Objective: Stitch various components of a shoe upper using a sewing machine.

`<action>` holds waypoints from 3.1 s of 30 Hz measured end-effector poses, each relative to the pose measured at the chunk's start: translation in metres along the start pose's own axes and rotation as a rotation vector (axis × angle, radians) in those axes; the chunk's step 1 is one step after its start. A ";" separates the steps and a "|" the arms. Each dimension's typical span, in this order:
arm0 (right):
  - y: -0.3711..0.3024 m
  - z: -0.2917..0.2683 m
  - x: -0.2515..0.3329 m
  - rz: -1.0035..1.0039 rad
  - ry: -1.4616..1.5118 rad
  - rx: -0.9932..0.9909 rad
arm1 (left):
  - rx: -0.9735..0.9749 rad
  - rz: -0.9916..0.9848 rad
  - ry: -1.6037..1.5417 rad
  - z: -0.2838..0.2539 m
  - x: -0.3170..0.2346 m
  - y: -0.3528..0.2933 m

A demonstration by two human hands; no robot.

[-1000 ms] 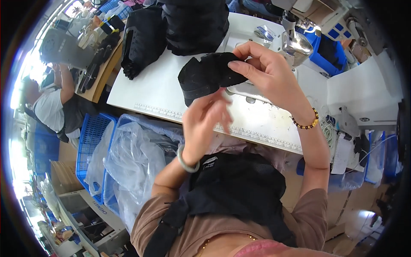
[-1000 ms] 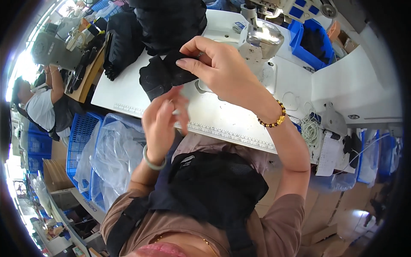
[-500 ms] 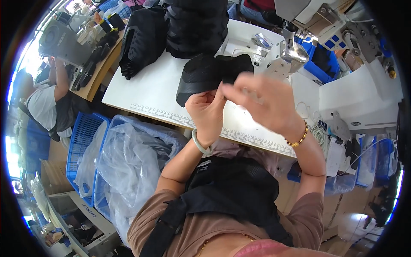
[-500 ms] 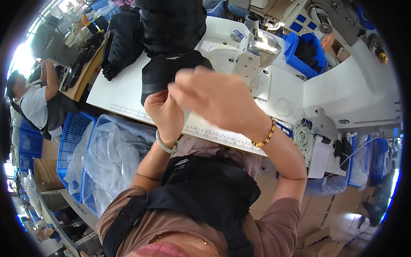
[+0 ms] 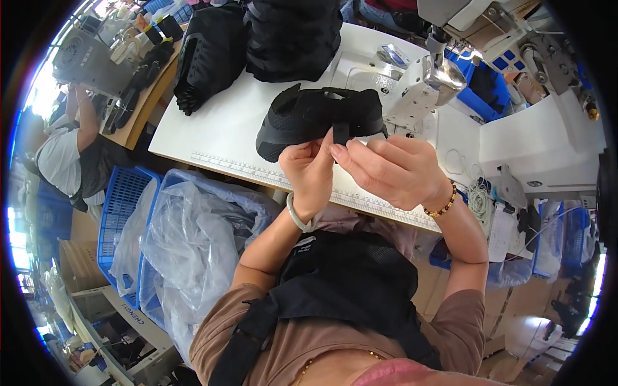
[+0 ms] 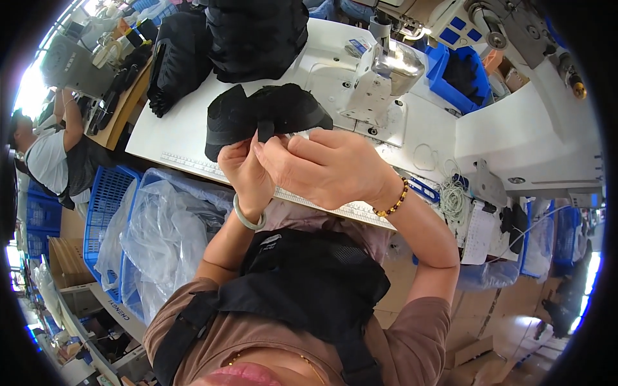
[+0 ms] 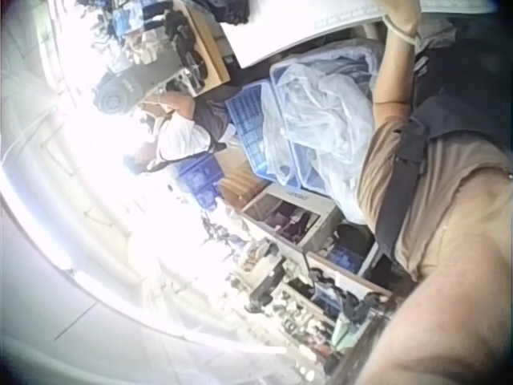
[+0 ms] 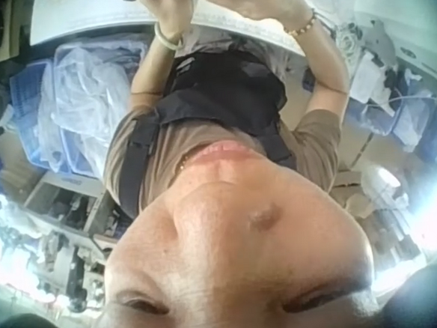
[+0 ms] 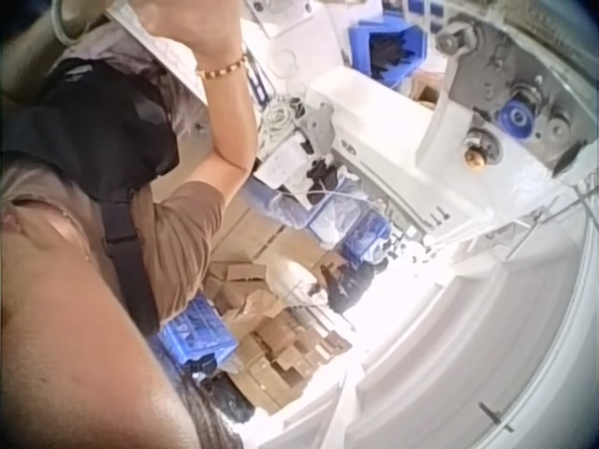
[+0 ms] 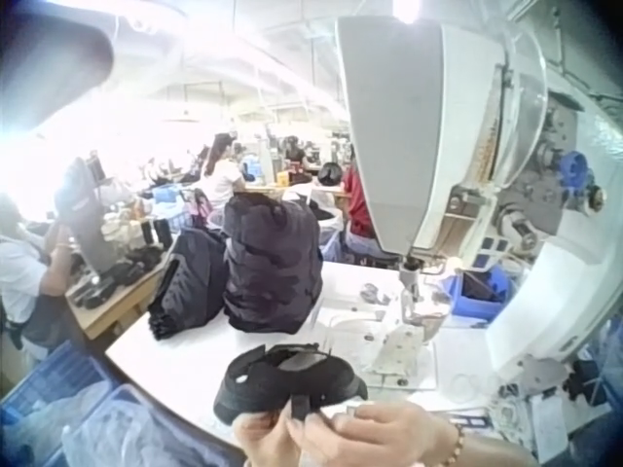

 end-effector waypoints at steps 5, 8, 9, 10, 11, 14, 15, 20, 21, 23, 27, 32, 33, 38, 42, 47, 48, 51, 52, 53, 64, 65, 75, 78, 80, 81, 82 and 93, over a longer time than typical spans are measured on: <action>0.002 0.003 0.002 0.119 0.140 0.053 | 0.023 -0.035 -0.098 -0.008 0.004 -0.001; 0.007 -0.002 -0.023 0.625 0.371 -0.033 | 0.144 -0.073 -0.185 -0.003 -0.002 0.002; 0.009 0.000 -0.034 0.838 0.506 0.022 | 0.236 -0.081 -0.197 0.001 -0.008 0.003; 0.005 0.008 -0.041 1.050 0.643 0.083 | 0.228 -0.084 -0.186 -0.002 -0.011 0.004; 0.000 0.023 -0.042 1.055 0.824 0.192 | 0.266 -0.133 -0.162 -0.003 -0.012 0.005; 0.000 0.030 -0.036 0.994 0.679 0.193 | 0.196 -0.284 -0.029 -0.009 -0.029 0.003; -0.001 0.029 -0.033 0.940 0.595 0.168 | 0.242 -0.409 0.151 -0.016 -0.030 0.002; -0.005 0.040 -0.007 0.710 0.448 0.120 | 0.219 -0.728 -0.030 -0.045 -0.050 -0.010; -0.004 0.045 0.001 0.658 0.432 0.122 | 0.232 -0.714 0.094 -0.044 -0.054 -0.006; -0.009 0.057 0.009 0.647 0.464 0.111 | 0.253 -0.704 0.233 -0.046 -0.045 -0.005; -0.033 0.081 0.001 1.256 1.033 0.292 | 0.259 -0.645 0.205 -0.059 -0.030 -0.013; -0.053 0.100 0.005 1.371 1.160 0.316 | 0.238 -0.675 0.237 -0.065 -0.016 -0.021; -0.056 0.104 0.007 1.406 1.201 0.316 | 0.193 -0.650 0.272 -0.065 -0.015 -0.020; -0.059 0.111 0.005 1.231 1.015 0.315 | 0.106 -0.514 0.317 -0.075 -0.006 -0.026; -0.044 0.102 0.004 0.983 0.919 0.228 | -0.178 -0.531 0.137 -0.077 -0.007 -0.032; -0.043 0.093 0.003 0.871 0.787 0.213 | -0.236 -0.657 -0.249 -0.075 0.006 -0.042; -0.045 0.095 0.003 0.909 0.798 0.209 | -0.224 -0.646 -0.252 -0.074 0.008 -0.043; -0.054 0.097 -0.002 1.076 0.851 0.181 | -0.027 -0.520 -0.095 -0.061 0.006 -0.036; -0.060 0.098 -0.006 1.215 0.903 0.167 | -0.014 -0.510 -0.100 -0.058 0.005 -0.035; -0.061 0.095 -0.009 1.408 0.949 0.206 | 0.030 -0.502 -0.084 -0.055 0.002 -0.035; -0.042 0.074 -0.028 1.304 1.010 0.137 | 0.252 -0.420 0.115 -0.035 -0.009 -0.027; -0.037 0.069 -0.027 1.285 0.933 0.177 | 0.229 -0.497 0.038 -0.040 -0.007 -0.029; -0.024 0.095 0.050 0.433 0.708 0.477 | -0.123 -0.486 -0.201 -0.165 0.003 0.057; 0.005 0.131 0.063 0.262 0.418 0.405 | -0.124 -0.203 -0.072 -0.208 -0.013 0.119; 0.030 0.180 0.067 0.226 0.318 0.302 | -0.063 -0.136 -0.106 -0.249 -0.019 0.165; 0.027 0.216 0.058 0.243 0.243 0.279 | -0.101 -0.142 -0.004 -0.245 -0.001 0.181; 0.040 0.244 0.062 0.218 0.187 0.302 | -0.158 -0.182 0.079 -0.271 0.007 0.199; 0.088 0.362 0.028 0.367 -0.070 0.290 | 0.098 -0.044 0.851 -0.295 0.097 0.331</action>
Point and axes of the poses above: each hand's wrist, its own y-axis towards the middle knuckle, its own z-axis out of the palm, x = y × z, the point moved 6 cm from there along y, towards the middle knuckle, and after that the axes turned 10 degrees about z, right-handed, at the moved point
